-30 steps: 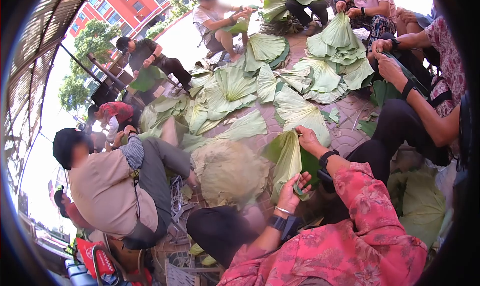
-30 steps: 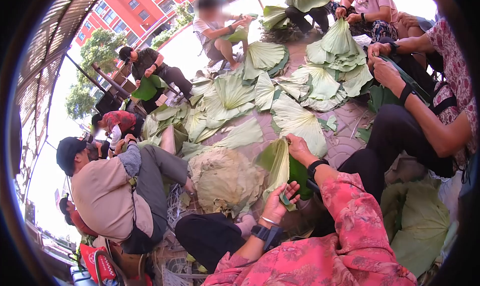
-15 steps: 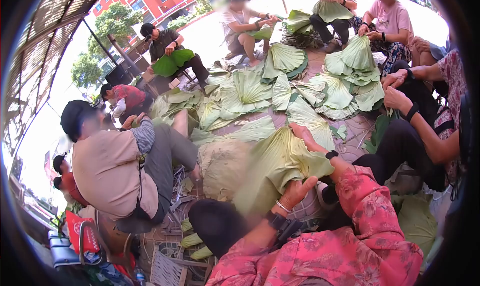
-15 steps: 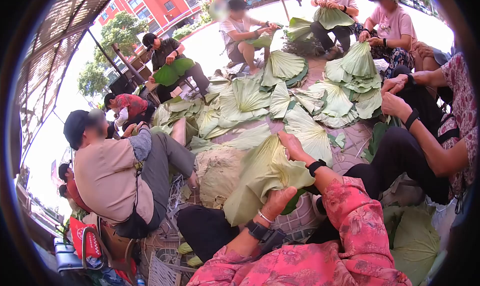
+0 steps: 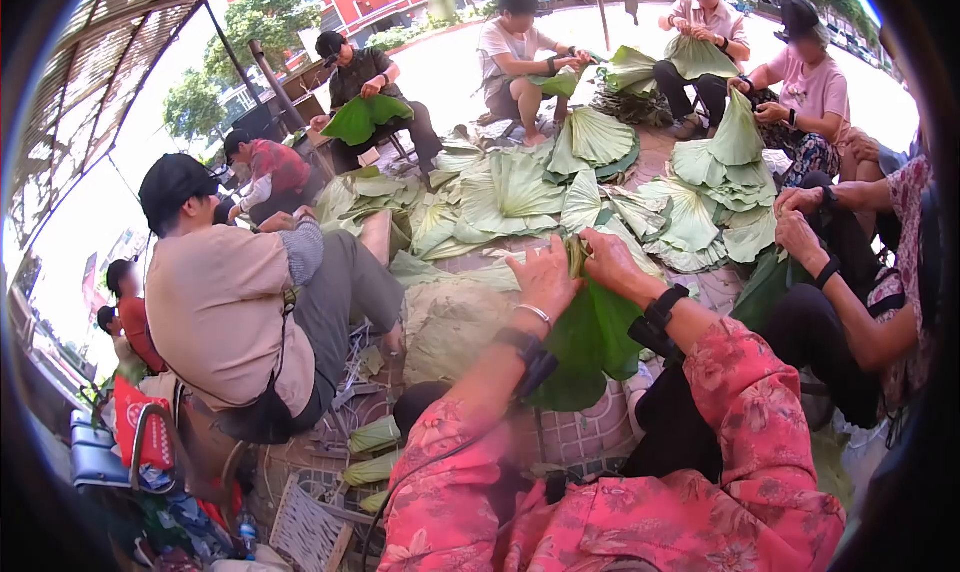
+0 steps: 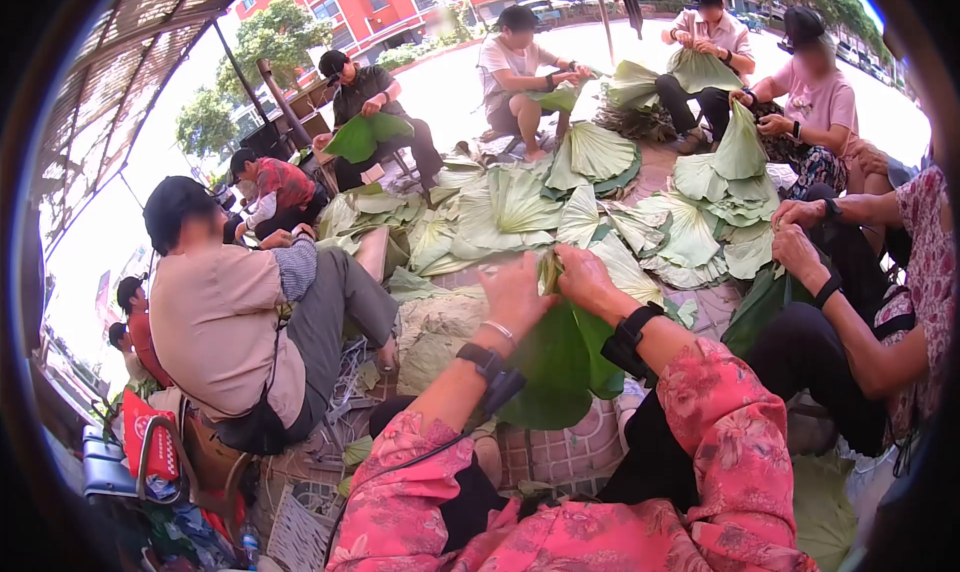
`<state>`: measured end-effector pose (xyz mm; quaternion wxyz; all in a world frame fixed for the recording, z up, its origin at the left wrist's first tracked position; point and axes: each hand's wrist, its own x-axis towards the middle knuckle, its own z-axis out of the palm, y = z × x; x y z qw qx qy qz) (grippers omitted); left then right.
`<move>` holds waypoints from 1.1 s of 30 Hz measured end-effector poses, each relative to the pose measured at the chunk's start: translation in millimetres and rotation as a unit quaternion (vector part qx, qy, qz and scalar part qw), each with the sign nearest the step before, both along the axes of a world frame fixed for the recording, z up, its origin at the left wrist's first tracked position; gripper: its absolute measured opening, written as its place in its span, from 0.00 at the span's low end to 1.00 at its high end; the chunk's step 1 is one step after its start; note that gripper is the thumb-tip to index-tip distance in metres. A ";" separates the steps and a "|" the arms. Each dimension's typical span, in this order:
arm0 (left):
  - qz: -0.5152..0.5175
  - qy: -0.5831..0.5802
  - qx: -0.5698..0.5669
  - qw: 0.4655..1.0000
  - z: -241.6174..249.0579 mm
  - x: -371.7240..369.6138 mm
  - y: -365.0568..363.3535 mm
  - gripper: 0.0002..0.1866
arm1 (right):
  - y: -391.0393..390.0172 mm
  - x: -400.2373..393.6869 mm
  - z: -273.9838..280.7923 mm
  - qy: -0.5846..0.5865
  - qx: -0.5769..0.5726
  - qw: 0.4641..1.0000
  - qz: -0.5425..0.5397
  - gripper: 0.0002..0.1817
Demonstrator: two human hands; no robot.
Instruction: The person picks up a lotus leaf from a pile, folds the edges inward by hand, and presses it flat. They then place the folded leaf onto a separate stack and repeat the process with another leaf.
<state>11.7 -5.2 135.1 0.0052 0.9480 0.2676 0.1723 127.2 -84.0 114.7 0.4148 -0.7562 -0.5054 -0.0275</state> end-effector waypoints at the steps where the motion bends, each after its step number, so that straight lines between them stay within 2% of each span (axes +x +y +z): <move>1: -0.006 0.003 -0.043 0.999 -4.5 7.6 6.5 0.30 | 4.2 -2.4 -1.8 -0.001 0.001 1.000 0.000 0.15; 2: -0.013 0.005 -0.086 0.996 -12.0 15.0 13.5 0.29 | 8.8 -4.8 -5.7 -0.004 0.001 1.000 0.001 0.17; 5: -0.096 -0.190 -0.255 0.943 -74.4 46.3 47.7 0.20 | 20.1 -0.8 -15.8 0.002 0.001 1.000 -0.011 0.20; 8: -0.127 -0.191 -0.328 0.916 -77.5 45.2 53.8 0.19 | 26.1 4.3 -27.0 0.017 -0.015 0.999 -0.024 0.21; 10: -0.144 -0.177 -0.305 0.925 -79.2 42.1 59.9 0.20 | 26.7 -3.2 -24.2 0.005 -0.026 0.999 -0.035 0.22; 13: -0.151 -0.140 -0.265 0.942 -83.4 39.2 69.9 0.18 | 41.8 2.3 -48.6 0.122 -0.044 0.992 -0.006 0.27; 16: -0.125 -0.073 -0.226 0.963 -80.6 37.0 68.0 0.15 | 51.4 -0.6 -71.6 0.085 -0.006 0.996 -0.003 0.30; 18: -0.091 -0.011 -0.192 0.977 -68.2 34.8 62.8 0.14 | 51.4 -1.3 -74.9 0.088 -0.011 0.996 -0.004 0.29; 21: -0.113 0.010 -0.138 0.984 -55.8 36.3 65.0 0.17 | 54.0 5.1 -70.8 0.057 -0.043 0.997 -0.005 0.28; 24: -0.192 0.069 -0.063 0.977 -51.1 43.9 85.9 0.18 | 61.5 22.9 -66.6 0.027 -0.088 0.996 0.011 0.24; 25: -0.185 0.124 -0.065 0.973 -29.1 38.4 78.7 0.17 | 62.9 28.3 -64.0 0.037 -0.111 0.993 0.030 0.22; 27: -0.202 0.137 -0.113 0.963 -29.6 39.1 89.0 0.15 | 66.7 34.5 -60.2 0.080 -0.144 0.984 0.062 0.19; 30: -0.219 0.144 -0.164 0.951 -48.9 51.2 107.1 0.12 | 55.9 33.4 -32.5 0.161 -0.214 0.956 0.122 0.24; 32: -0.195 0.147 -0.183 0.952 -46.8 49.3 106.0 0.12 | 55.5 33.7 -34.6 0.171 -0.197 0.957 0.130 0.25; 33: -0.187 0.139 -0.152 0.961 -45.7 47.4 105.2 0.13 | 55.6 33.8 -36.1 0.189 -0.190 0.954 0.136 0.23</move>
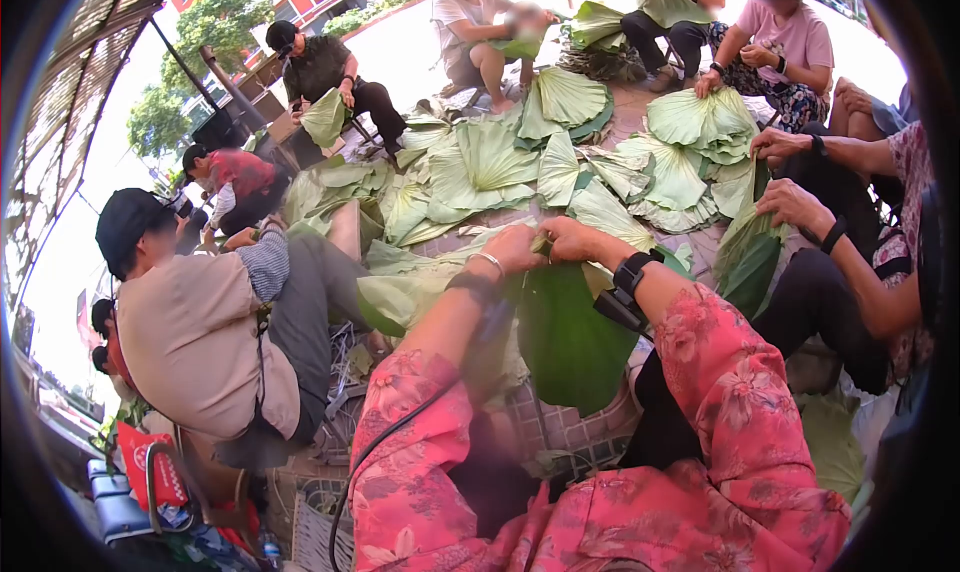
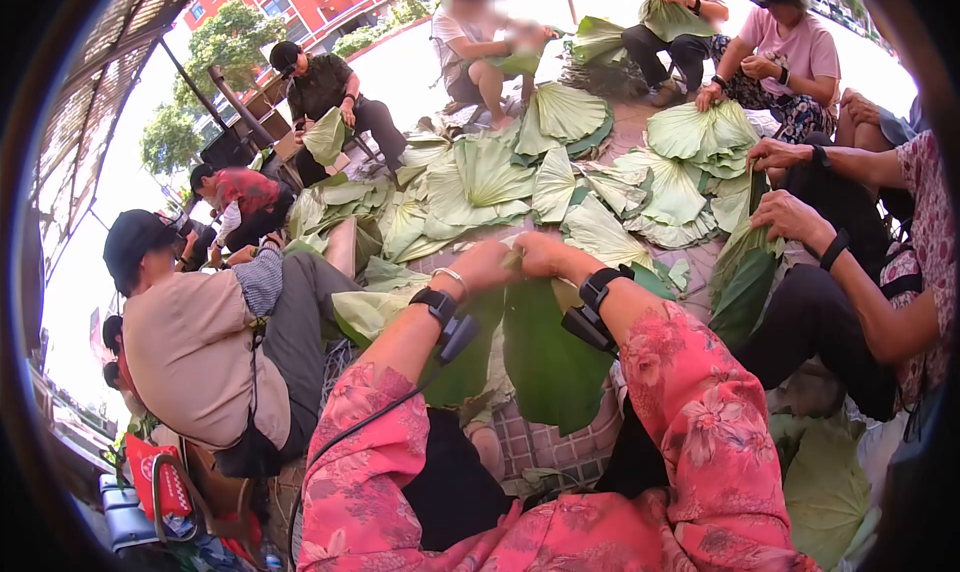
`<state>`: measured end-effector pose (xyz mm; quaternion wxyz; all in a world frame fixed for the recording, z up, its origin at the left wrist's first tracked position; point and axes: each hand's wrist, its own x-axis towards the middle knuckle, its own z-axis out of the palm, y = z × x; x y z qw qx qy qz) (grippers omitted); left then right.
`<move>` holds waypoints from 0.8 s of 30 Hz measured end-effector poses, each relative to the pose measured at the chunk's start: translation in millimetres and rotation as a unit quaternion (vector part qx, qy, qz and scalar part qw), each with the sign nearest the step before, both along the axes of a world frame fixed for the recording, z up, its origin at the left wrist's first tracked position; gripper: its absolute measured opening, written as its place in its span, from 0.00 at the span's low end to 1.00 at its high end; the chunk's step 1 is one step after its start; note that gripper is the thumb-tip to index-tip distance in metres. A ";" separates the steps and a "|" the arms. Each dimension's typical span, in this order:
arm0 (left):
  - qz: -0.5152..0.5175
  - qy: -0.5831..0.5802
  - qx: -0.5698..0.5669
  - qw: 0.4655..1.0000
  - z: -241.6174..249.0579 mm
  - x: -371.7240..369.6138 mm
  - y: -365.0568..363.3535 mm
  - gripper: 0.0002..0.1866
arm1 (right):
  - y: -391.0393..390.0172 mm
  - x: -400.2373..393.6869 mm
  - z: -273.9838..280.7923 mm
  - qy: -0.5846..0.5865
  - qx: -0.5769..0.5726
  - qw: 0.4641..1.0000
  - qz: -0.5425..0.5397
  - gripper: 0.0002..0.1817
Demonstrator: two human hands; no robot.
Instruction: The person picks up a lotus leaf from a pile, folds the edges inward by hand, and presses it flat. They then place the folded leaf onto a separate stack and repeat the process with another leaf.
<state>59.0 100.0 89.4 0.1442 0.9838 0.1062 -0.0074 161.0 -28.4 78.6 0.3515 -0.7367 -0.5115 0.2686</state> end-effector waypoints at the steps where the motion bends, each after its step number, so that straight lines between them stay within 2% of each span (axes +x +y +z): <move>1: 0.005 -0.013 0.030 0.999 0.0 -3.3 -1.8 0.13 | -1.3 -0.9 -1.3 0.020 0.005 1.000 0.000 0.22; 4: 0.027 -0.020 0.085 0.996 12.3 -10.8 -8.4 0.13 | 6.3 -9.1 -25.3 -0.021 0.069 0.994 -0.079 0.20; 7: 0.044 -0.014 0.083 0.996 9.7 -10.1 -6.1 0.13 | 15.8 -13.9 -38.8 -0.001 0.005 0.995 -0.100 0.22; 11: 0.081 0.045 0.072 0.993 12.6 -8.9 -9.5 0.12 | 10.3 -33.1 -22.3 0.029 0.018 0.988 -0.152 0.15; 14: 0.051 0.028 0.008 0.998 -7.2 -3.7 11.6 0.13 | 16.4 -26.0 -24.1 0.052 0.044 0.992 -0.109 0.14; 17: 0.055 0.009 -0.027 0.998 -3.8 -9.1 7.5 0.14 | 13.7 -27.5 -18.9 -0.016 0.086 0.991 -0.097 0.14; 20: 0.037 -0.002 -0.046 0.998 -10.4 -9.8 13.7 0.14 | 13.9 -27.2 -19.8 -0.036 0.089 0.992 -0.088 0.13; 23: 0.005 0.002 -0.040 0.999 -15.2 -8.6 21.1 0.16 | 13.7 -31.5 -19.0 -0.009 0.127 0.984 -0.128 0.11; 24: 0.028 -0.004 -0.007 1.000 -3.5 -12.4 10.2 0.16 | 13.2 -32.9 -17.6 -0.015 0.135 0.981 -0.136 0.11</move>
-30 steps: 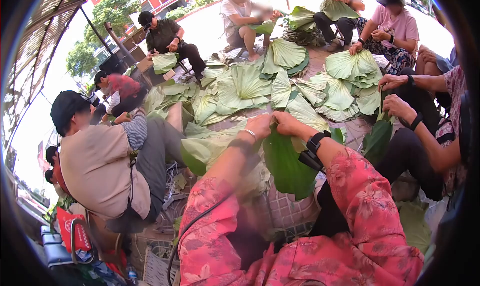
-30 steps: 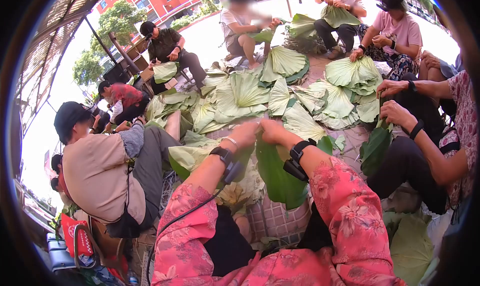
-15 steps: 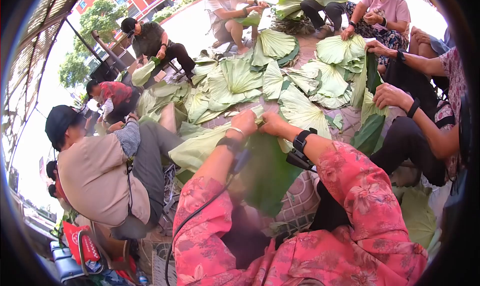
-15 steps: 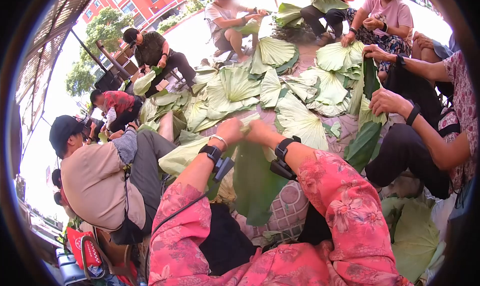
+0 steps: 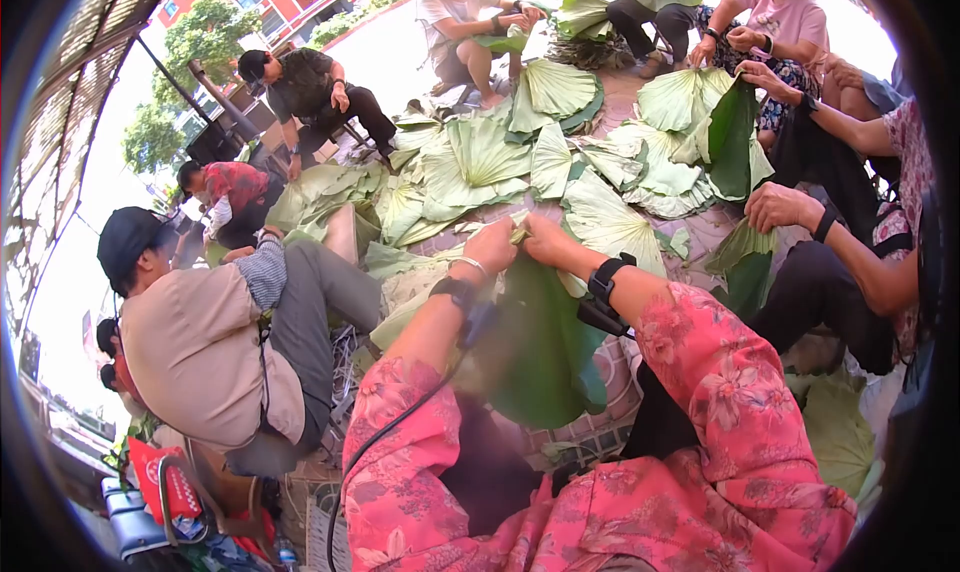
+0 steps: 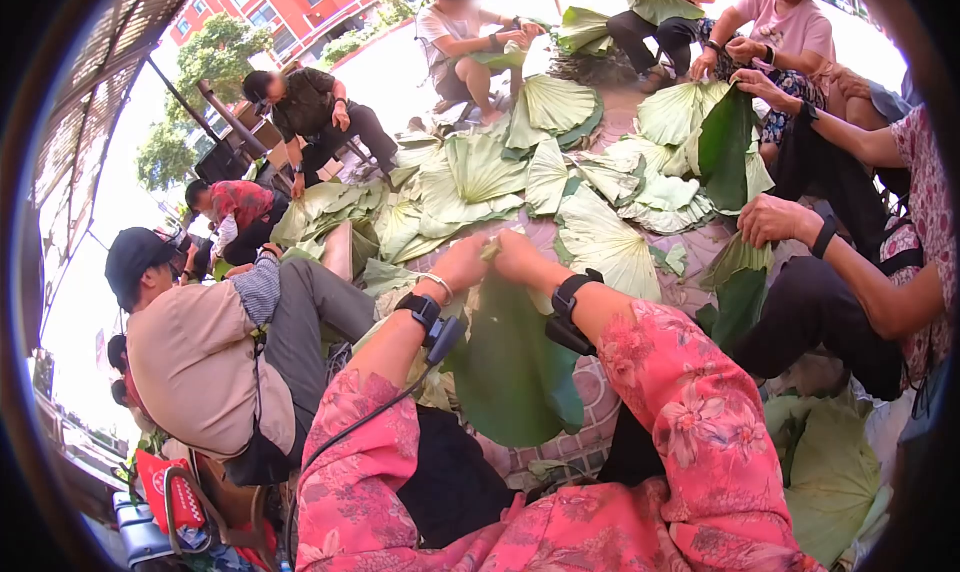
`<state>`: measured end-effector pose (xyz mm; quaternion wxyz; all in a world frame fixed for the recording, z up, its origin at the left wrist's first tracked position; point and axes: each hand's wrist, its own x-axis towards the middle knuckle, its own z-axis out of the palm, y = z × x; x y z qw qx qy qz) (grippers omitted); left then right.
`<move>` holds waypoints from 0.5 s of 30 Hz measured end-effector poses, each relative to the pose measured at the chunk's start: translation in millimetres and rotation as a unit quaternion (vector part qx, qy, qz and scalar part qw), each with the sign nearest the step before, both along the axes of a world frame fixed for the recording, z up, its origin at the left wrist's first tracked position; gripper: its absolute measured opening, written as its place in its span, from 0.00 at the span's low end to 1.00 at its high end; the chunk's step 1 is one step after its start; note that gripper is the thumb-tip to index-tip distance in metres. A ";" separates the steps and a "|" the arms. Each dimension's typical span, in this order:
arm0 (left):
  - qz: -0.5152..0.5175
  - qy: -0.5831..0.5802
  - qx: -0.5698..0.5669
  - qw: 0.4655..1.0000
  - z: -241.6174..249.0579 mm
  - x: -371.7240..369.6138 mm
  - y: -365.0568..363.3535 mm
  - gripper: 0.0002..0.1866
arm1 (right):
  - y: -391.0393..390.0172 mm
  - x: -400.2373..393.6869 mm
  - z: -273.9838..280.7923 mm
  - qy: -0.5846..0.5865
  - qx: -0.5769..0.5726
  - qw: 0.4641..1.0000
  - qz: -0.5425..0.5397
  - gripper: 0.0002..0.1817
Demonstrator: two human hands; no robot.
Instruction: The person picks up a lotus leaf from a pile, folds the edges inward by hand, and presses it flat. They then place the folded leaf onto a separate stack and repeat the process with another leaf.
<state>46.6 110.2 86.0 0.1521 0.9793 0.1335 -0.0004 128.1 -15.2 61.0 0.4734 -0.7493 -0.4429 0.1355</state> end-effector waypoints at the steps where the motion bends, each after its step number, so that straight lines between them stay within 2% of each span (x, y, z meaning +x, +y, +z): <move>1: 0.024 -0.005 0.032 0.999 20.3 -7.8 -22.9 0.16 | -1.6 -1.6 1.9 -0.006 0.008 1.000 -0.009 0.11; 2: 0.048 -0.010 0.064 0.997 30.1 -12.5 -37.4 0.16 | -3.0 -2.5 3.3 -0.012 0.015 1.000 -0.018 0.10; 5: 0.020 -0.038 0.133 0.990 15.9 -16.3 -40.2 0.13 | -4.3 -2.1 -6.4 -0.040 0.010 0.999 -0.015 0.09; 6: 0.015 -0.075 0.139 0.987 9.9 -17.5 -41.5 0.09 | -6.3 -3.6 -7.5 -0.054 -0.004 0.998 -0.021 0.10; 9: -0.015 -0.140 0.164 0.976 -1.8 -18.7 -44.0 0.05 | -11.6 -10.5 -7.7 -0.088 -0.058 0.994 -0.038 0.12; 11: -0.008 -0.123 0.181 0.976 -4.9 -17.8 -49.0 0.04 | -16.1 -14.4 -1.2 -0.104 -0.106 0.988 -0.050 0.12; 15: -0.009 -0.142 0.189 0.972 -9.3 -18.2 -57.1 0.04 | -16.1 -12.9 -9.8 -0.132 -0.118 0.984 -0.033 0.11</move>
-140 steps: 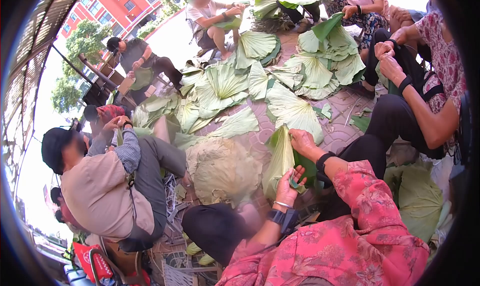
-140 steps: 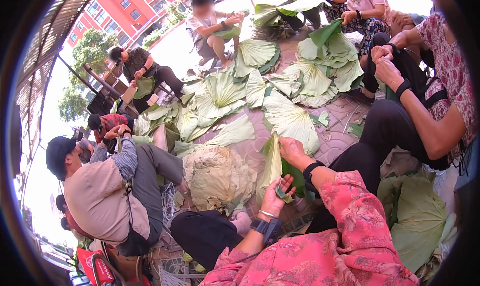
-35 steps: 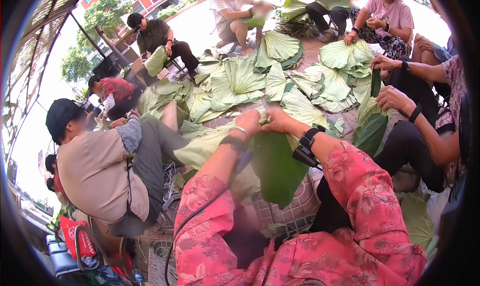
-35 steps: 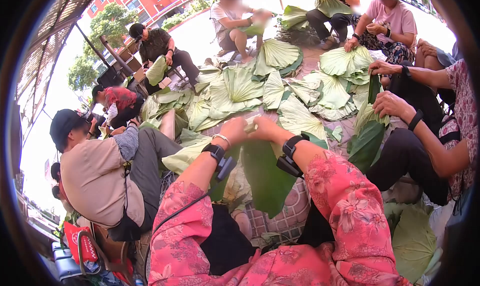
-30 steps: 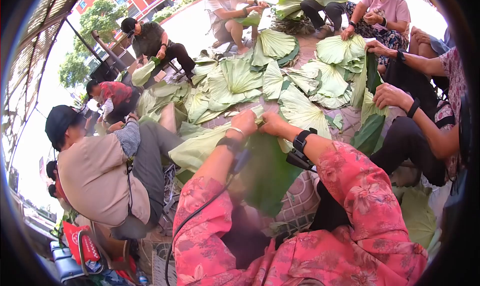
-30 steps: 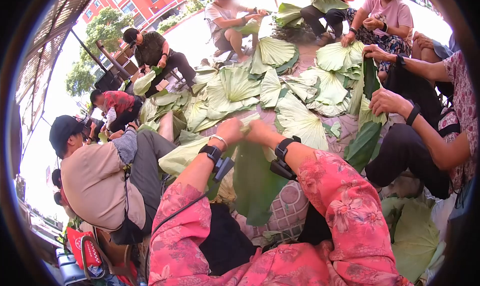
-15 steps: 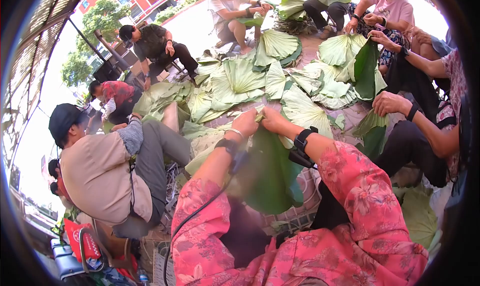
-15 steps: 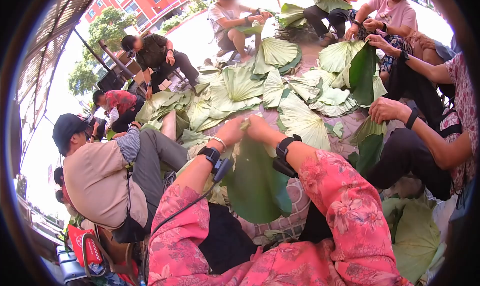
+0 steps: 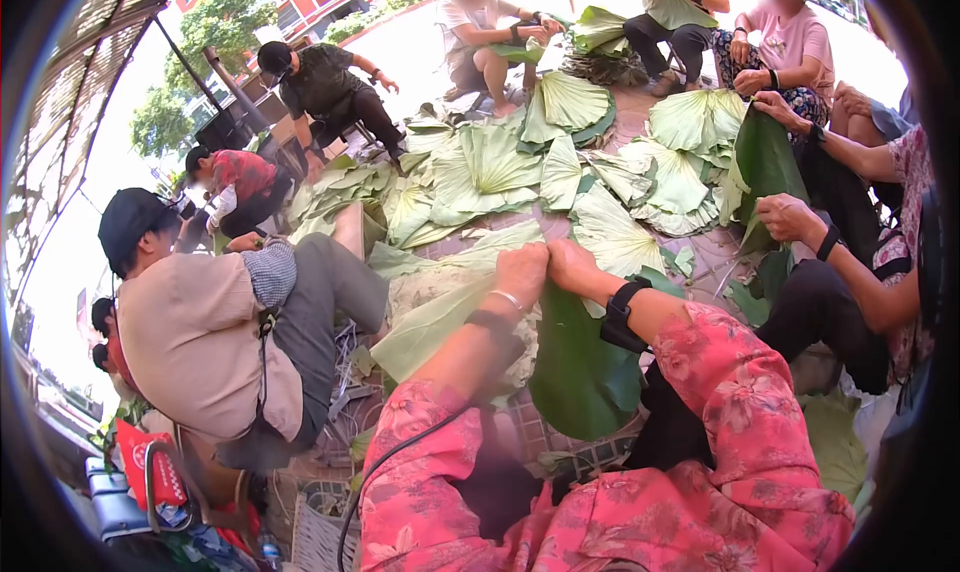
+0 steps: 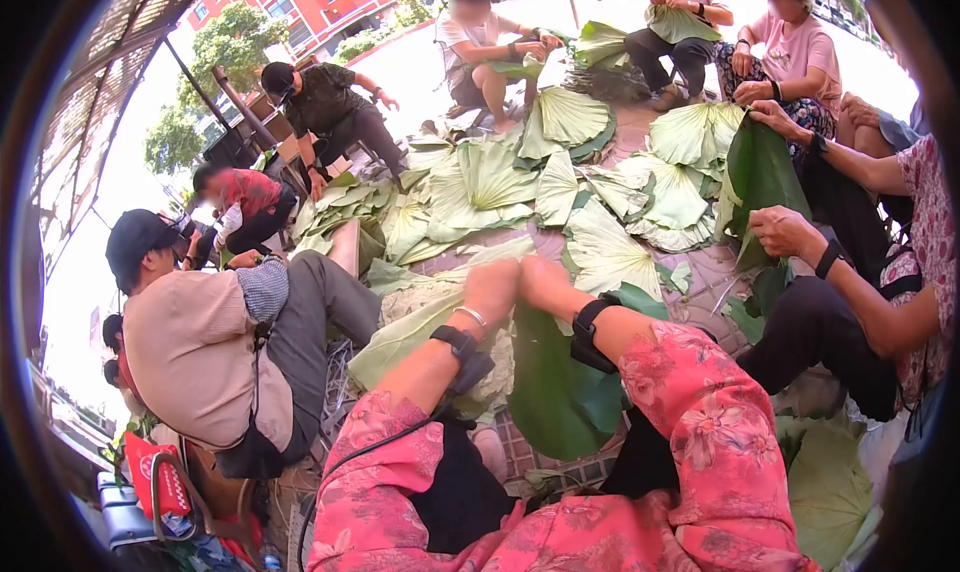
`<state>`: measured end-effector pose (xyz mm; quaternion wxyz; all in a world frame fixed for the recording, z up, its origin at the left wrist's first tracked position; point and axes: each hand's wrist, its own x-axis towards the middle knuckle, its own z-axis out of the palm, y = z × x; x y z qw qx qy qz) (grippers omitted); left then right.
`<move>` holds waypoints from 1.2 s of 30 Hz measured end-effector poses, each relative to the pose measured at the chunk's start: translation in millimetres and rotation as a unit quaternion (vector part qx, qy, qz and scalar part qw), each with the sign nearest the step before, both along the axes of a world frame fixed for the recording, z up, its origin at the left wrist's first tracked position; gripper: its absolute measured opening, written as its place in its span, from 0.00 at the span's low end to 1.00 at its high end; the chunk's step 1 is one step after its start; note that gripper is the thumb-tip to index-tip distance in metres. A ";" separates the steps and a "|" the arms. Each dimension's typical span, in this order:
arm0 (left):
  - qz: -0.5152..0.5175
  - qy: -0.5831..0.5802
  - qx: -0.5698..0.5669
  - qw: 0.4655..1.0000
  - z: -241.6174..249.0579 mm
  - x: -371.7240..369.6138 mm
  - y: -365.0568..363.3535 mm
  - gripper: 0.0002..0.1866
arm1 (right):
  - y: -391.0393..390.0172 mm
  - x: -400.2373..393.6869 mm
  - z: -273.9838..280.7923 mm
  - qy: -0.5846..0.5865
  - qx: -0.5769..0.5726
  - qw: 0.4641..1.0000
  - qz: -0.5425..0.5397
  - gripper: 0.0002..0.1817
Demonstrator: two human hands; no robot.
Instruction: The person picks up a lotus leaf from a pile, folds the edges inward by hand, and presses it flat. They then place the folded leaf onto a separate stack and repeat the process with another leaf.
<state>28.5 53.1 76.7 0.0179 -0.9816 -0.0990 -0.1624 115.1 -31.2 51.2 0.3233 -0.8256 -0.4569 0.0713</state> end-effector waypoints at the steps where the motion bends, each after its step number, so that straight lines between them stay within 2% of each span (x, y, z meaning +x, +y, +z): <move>1: -0.004 0.006 0.006 1.000 -3.6 0.1 0.7 0.05 | -1.6 -1.7 1.3 0.002 -0.019 1.000 0.007 0.11; 3: -0.013 0.019 0.017 1.000 -12.4 0.3 1.9 0.05 | -3.7 -3.1 -2.9 0.003 -0.040 0.999 0.009 0.12; 9: 0.024 0.050 -0.107 0.993 -14.7 -7.8 -5.4 0.06 | -6.7 -4.0 -15.2 -0.009 -0.035 0.999 0.017 0.13; 17: 0.020 0.053 -0.104 0.993 -37.2 -9.1 -5.1 0.06 | -12.5 -1.1 -23.5 -0.022 -0.068 0.996 0.056 0.11; 24: -0.022 0.017 -0.148 0.989 -30.8 -20.4 -13.9 0.06 | -24.6 -2.6 -16.1 -0.052 -0.112 0.986 0.112 0.10; 30: -0.003 0.068 -0.159 0.985 -21.4 -22.4 -20.9 0.06 | -26.9 8.9 -26.0 -0.067 -0.102 0.977 0.173 0.10; 33: -0.098 0.030 -0.204 0.974 -37.6 -22.7 -3.3 0.08 | -34.8 15.4 -17.5 -0.049 -0.059 0.968 0.241 0.12; 36: -0.129 0.089 -0.291 0.944 -23.8 -24.3 9.9 0.12 | -46.9 12.2 -3.1 0.042 -0.013 0.966 0.255 0.14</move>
